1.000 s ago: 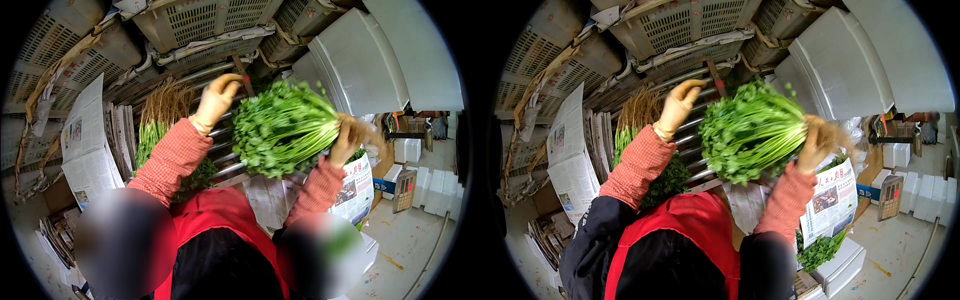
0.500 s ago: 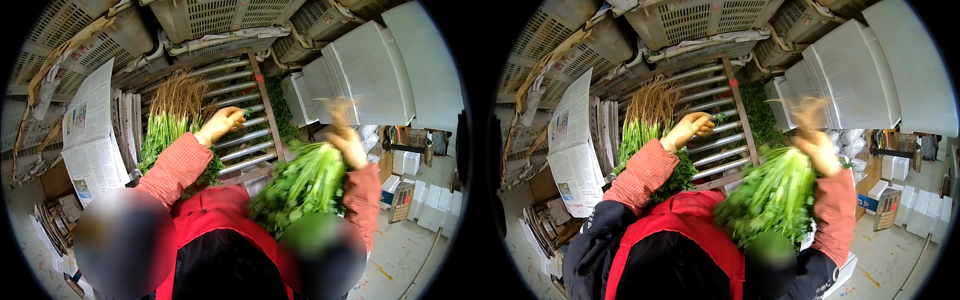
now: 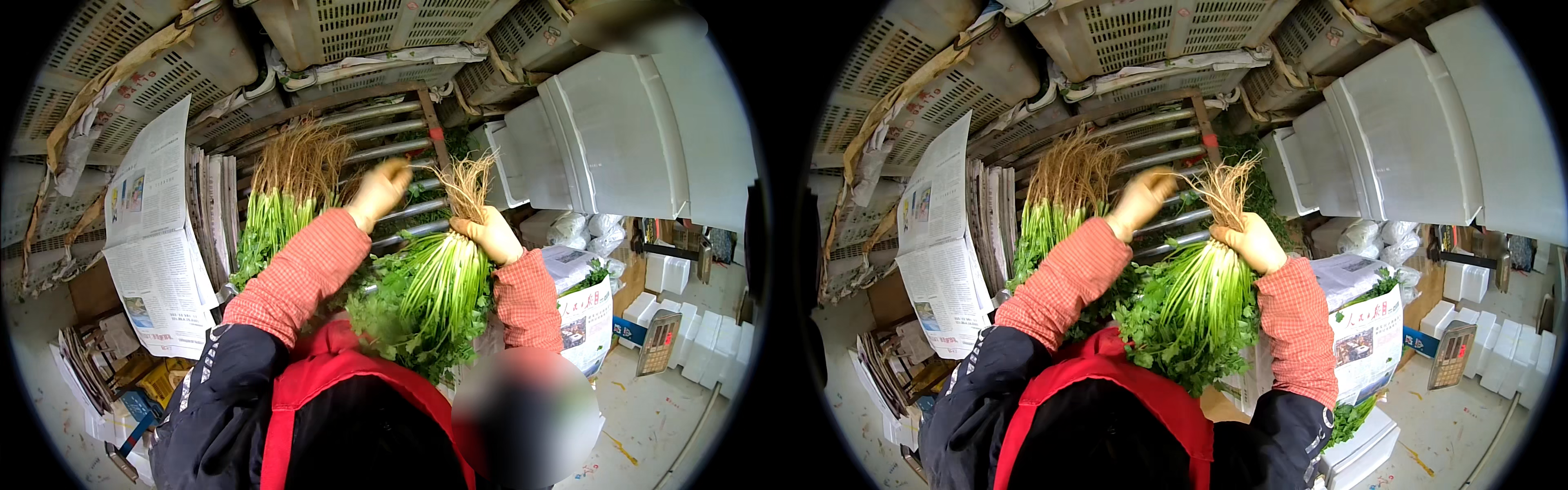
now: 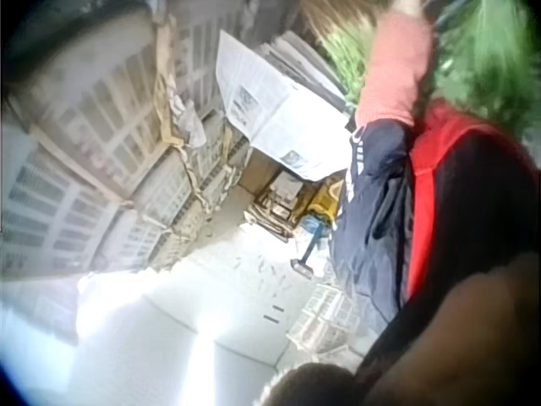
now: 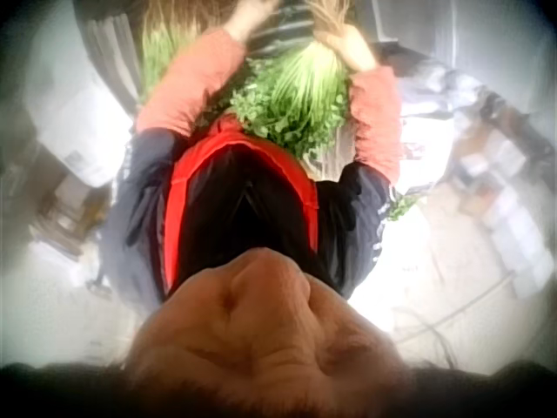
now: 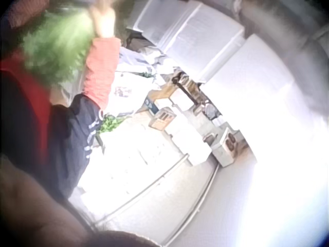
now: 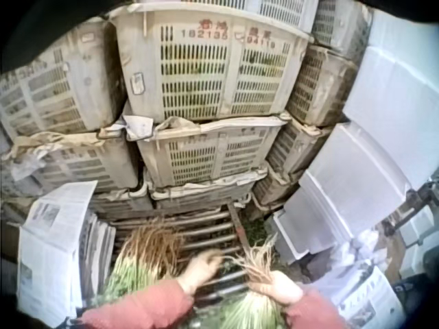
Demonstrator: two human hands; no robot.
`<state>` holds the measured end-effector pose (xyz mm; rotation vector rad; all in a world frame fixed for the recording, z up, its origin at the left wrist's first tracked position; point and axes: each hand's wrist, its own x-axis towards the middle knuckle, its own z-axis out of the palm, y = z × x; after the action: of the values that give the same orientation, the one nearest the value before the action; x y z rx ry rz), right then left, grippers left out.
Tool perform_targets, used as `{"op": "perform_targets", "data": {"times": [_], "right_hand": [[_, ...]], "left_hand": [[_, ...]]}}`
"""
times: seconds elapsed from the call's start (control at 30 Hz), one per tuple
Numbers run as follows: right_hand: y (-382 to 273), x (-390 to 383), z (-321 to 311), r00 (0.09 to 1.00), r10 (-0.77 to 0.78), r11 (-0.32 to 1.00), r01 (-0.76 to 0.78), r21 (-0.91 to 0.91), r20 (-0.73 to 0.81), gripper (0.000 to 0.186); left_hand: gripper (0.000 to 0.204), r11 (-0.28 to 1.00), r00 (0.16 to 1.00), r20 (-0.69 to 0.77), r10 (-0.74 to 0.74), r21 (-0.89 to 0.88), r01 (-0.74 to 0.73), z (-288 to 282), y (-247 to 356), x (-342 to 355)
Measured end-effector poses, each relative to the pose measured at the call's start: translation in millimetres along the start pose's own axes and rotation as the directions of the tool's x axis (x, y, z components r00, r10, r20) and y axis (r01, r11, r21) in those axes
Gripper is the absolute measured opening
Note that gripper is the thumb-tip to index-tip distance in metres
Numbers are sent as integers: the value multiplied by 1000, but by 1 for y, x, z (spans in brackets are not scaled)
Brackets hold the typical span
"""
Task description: The person gathers leafy green vegetables, aligns them into bundles, and ties them with thin strips. The person places the tied bundles into a plastic crate and repeats the process with additional greens.
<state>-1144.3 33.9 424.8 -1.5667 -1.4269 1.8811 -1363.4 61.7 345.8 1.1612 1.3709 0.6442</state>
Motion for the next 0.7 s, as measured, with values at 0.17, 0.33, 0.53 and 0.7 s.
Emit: {"op": "perform_targets", "data": {"times": [0.17,0.33,0.53,0.7], "right_hand": [[3,3,2,1000,8,1000,-8,-24,4,15],[10,4,11,1000,-26,994,25,-104,-14,22],[24,6,-2,999,-22,999,21,-50,-26,22],[24,56,-1,996,-70,984,60,-170,-51,25]], "left_hand": [[25,610,931,306,199,705,-361,47,-44,3],[26,338,946,304,-112,907,-251,25,-39,31],[43,856,839,-454,300,516,-27,-72,35,16],[78,976,953,299,-53,-186,113,-9,13,-25]]}}
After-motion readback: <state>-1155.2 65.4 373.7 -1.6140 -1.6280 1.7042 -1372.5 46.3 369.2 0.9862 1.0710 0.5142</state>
